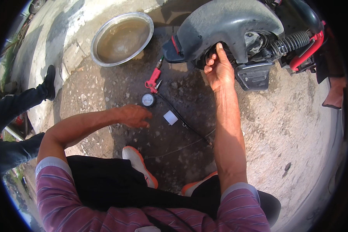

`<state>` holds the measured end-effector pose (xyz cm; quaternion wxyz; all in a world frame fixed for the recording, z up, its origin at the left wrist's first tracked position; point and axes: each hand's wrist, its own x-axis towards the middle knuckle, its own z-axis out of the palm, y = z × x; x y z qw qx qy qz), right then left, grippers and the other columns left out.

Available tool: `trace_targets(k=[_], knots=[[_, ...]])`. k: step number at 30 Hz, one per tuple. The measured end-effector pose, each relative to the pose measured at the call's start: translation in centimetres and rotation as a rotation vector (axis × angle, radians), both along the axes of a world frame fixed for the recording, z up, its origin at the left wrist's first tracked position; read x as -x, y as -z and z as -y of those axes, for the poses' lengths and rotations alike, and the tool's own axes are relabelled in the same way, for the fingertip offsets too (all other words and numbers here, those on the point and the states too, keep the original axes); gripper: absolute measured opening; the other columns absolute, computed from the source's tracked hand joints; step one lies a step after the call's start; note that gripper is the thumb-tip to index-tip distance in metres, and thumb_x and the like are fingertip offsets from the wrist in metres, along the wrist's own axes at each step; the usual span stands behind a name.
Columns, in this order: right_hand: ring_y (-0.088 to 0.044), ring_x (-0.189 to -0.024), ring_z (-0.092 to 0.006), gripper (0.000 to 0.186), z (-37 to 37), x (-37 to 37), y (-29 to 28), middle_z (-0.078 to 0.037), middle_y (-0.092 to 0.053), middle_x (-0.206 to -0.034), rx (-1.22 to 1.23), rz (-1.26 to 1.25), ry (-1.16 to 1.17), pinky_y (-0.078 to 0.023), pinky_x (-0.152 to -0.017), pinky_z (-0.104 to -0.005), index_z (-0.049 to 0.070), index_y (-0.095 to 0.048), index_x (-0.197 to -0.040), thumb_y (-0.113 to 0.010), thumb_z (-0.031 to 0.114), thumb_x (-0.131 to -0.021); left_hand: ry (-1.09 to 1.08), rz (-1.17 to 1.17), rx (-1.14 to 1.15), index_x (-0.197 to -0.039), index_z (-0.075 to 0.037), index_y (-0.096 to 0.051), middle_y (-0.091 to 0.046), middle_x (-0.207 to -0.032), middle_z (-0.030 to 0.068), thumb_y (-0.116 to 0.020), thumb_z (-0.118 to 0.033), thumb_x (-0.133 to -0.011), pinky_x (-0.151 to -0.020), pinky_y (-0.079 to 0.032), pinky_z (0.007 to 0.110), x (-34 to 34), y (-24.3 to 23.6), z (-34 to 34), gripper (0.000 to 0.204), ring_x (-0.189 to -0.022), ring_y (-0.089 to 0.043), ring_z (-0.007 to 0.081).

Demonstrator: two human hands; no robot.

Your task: The person squats beside a motorcycle and applies a spray lubricant to the rear brake assembly. They then use a tire inflator to pressurize the rear tire, repeatedly attaching and detaching the inflator nozzle. Finally, they stand and walk through the workshop area.

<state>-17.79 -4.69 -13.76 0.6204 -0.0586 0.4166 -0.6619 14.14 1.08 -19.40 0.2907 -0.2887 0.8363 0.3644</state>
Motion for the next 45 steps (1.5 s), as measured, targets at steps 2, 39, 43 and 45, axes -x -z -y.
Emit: trace_targets(k=[2, 39, 43, 45], knots=[[-0.047, -0.06, -0.0075, 0.017, 0.2, 0.5, 0.7, 0.006, -0.054, -0.073, -0.045, -0.096, -0.019, -0.035, -0.051, -0.0227, 0.015, -0.062, -0.094, -0.07, 0.029, -0.098, 0.002, -0.015, 0.004, -0.129, -0.009, -0.06, -0.067, -0.119, 0.0173, -0.062, -0.04, -0.094, -0.095, -0.051, 0.049, 0.0, 0.2, 0.0, 0.047, -0.114, -0.064, 0.0374], [-0.05, -0.057, -0.0088, 0.018, 0.3, 0.8, 1.3, 0.004, -0.055, -0.072, -0.007, -0.11, 0.015, -0.035, -0.046, -0.0204, 0.011, -0.062, -0.097, -0.07, 0.027, -0.097, 0.008, -0.015, 0.007, -0.131, -0.009, -0.06, -0.067, -0.119, 0.0171, -0.063, -0.039, -0.094, -0.095, -0.051, 0.049, -0.3, 0.5, 0.1, 0.048, -0.114, -0.064, 0.0371], [-0.05, -0.06, -0.0091, 0.019, 0.3, 1.0, 1.8, 0.003, -0.054, -0.072, 0.095, 0.036, -0.021, -0.036, -0.048, -0.0211, 0.009, -0.062, -0.098, -0.068, 0.027, -0.099, 0.011, 0.008, -0.002, -0.131, -0.008, -0.06, -0.067, -0.12, 0.0179, -0.063, -0.039, -0.094, -0.096, -0.051, 0.049, -0.1, 0.3, 0.2, 0.049, -0.114, -0.063, 0.0372], [-0.05, -0.062, -0.0093, 0.02, 0.0, 0.9, 2.0, 0.003, -0.053, -0.073, 0.179, 0.18, -0.045, -0.036, -0.05, -0.0216, 0.008, -0.061, -0.098, -0.066, 0.028, -0.101, 0.015, 0.019, -0.003, -0.131, -0.008, -0.06, -0.067, -0.12, 0.0182, -0.063, -0.039, -0.093, -0.096, -0.051, 0.049, -0.1, 0.3, 0.2, 0.049, -0.114, -0.063, 0.0373]])
